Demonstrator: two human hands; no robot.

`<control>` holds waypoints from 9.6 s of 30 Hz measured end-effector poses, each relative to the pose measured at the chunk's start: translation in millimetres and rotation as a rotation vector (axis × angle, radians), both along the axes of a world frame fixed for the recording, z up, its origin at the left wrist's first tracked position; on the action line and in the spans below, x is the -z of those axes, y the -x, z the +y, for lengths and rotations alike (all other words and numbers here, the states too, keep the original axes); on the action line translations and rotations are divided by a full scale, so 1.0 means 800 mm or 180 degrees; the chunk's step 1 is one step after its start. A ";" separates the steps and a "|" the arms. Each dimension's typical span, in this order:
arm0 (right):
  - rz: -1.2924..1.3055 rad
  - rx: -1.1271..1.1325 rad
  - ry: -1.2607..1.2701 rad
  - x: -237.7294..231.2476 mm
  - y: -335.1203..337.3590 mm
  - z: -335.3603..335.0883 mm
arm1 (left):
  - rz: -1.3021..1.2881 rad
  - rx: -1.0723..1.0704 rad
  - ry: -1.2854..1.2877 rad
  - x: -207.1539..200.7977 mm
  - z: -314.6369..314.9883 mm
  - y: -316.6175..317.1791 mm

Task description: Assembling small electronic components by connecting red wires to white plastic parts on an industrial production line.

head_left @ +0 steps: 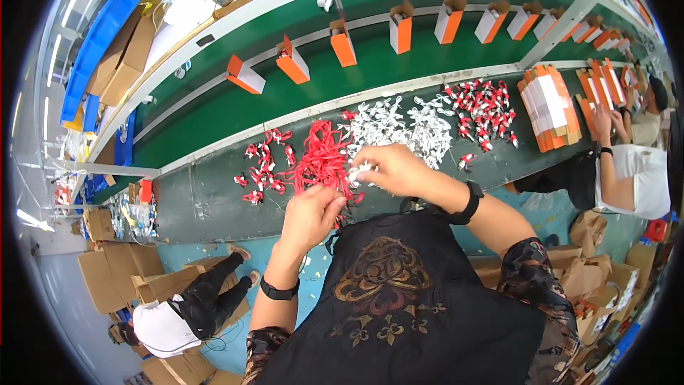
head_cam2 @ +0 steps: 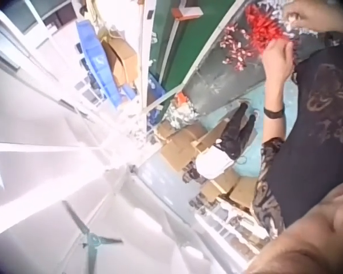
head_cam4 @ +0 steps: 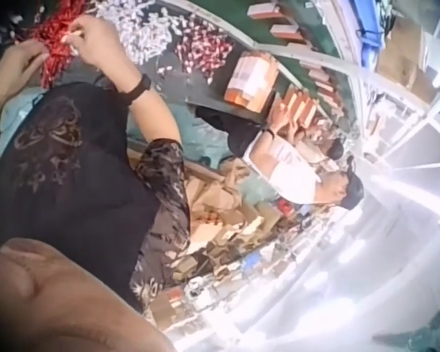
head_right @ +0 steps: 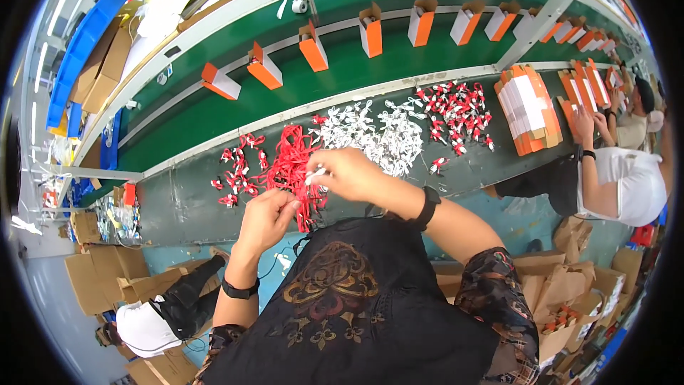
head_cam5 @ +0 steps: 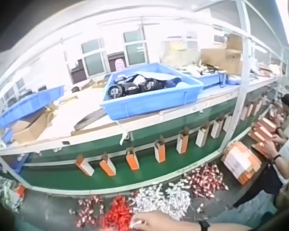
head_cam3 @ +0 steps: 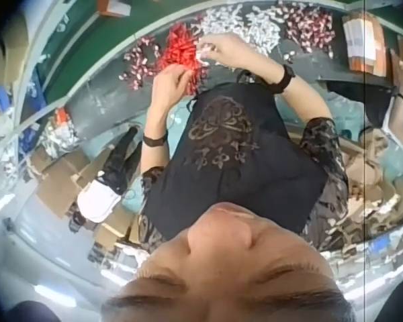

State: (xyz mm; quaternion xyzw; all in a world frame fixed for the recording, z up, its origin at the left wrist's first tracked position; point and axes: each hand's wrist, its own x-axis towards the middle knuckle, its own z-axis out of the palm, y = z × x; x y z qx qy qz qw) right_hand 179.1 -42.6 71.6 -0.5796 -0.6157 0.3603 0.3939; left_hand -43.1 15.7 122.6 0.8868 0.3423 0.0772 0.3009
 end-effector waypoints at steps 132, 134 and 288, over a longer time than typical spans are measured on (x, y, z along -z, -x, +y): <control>0.0258 -0.0532 0.1082 -0.005 0.125 0.174 | -0.2282 -0.2510 0.2015 0.092 0.012 0.177; 0.0770 -0.0805 0.1094 -0.055 0.123 0.162 | -0.2208 -0.2361 0.1442 0.087 0.041 0.157; 0.1063 0.0994 0.0638 0.024 -0.034 0.165 | -0.1001 -0.0665 0.1040 0.045 0.158 -0.093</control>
